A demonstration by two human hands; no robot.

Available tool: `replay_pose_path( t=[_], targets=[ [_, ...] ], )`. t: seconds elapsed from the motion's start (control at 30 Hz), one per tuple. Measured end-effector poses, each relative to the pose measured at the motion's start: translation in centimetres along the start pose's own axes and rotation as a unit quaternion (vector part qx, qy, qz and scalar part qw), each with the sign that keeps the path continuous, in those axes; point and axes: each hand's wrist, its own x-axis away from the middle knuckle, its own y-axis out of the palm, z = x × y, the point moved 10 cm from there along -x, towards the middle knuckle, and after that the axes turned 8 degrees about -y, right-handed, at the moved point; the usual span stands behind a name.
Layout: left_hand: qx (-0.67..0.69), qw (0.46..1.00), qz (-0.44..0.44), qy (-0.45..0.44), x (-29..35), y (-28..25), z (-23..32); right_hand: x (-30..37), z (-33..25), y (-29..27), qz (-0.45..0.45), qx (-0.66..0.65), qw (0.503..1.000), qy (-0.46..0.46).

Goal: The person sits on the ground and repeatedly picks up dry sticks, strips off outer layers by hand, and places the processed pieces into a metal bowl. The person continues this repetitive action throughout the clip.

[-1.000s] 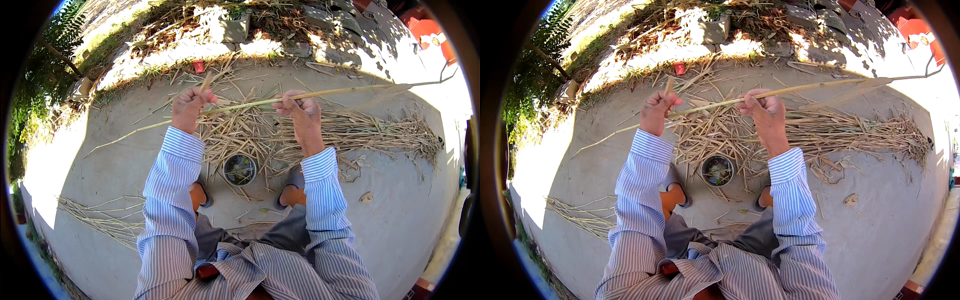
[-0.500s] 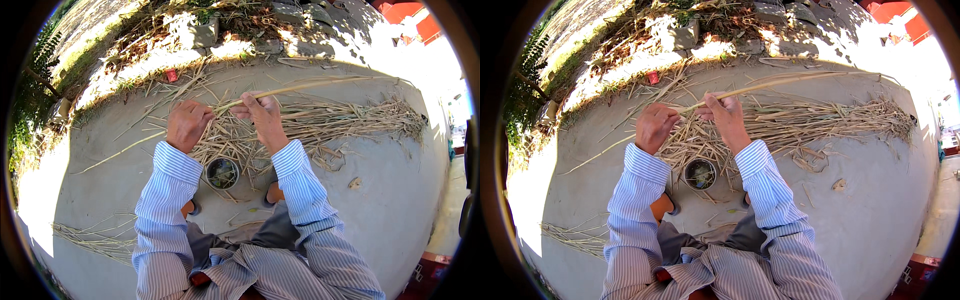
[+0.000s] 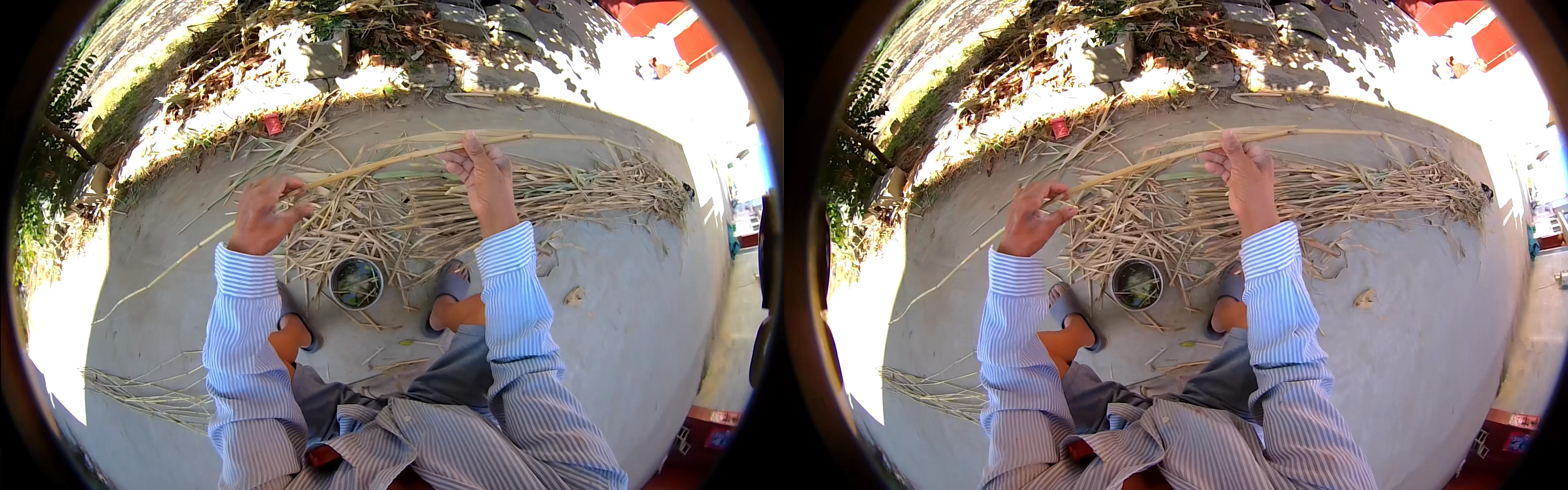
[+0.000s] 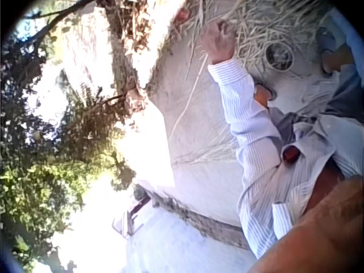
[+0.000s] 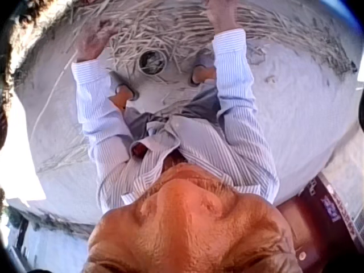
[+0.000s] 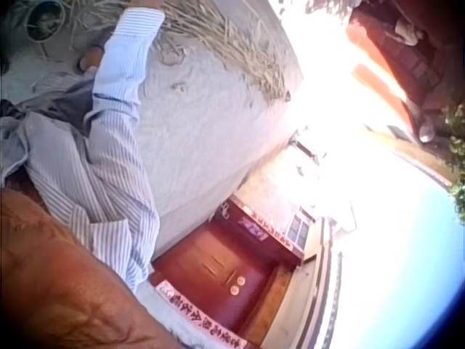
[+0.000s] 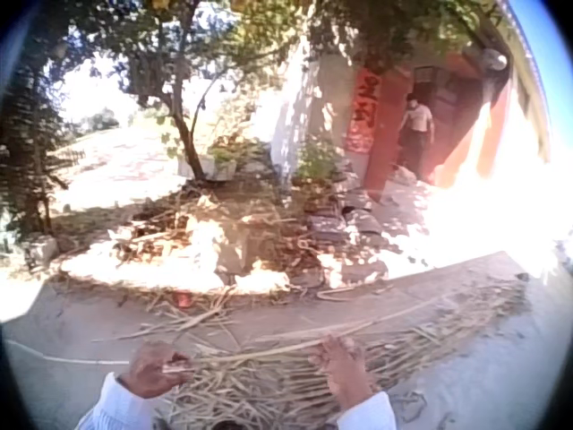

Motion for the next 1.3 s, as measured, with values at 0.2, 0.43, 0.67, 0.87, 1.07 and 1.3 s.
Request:
replay_pose_path(
  t=[0.2,0.43,0.67,0.87,1.07,1.3],
  targets=[
    [0.069,0.988,0.120,0.070,-1.0,2.4,3.2,2.1,0.5,5.2,-0.037,-0.004,0.999,-0.002],
    [0.349,0.917,-0.021,-0.193,-1.2,6.3,-2.7,2.2,0.1,5.7,-0.056,0.059,0.997,-0.016],
    [0.356,0.887,0.210,-0.206,-1.0,-4.4,-11.3,1.8,0.6,4.8,-0.056,0.052,0.997,-0.008],
    [-0.198,0.953,0.218,0.076,-0.9,-2.1,0.2,2.2,1.9,5.7,-0.077,0.021,0.997,0.014],
    [-0.055,0.996,0.003,0.072,-1.0,2.9,0.5,1.7,2.6,5.6,-0.063,0.033,0.997,0.024],
    [-0.097,0.993,-0.071,-0.017,0.7,1.9,-5.6,0.1,2.1,2.2,-0.001,0.038,0.999,0.023]
  ],
)
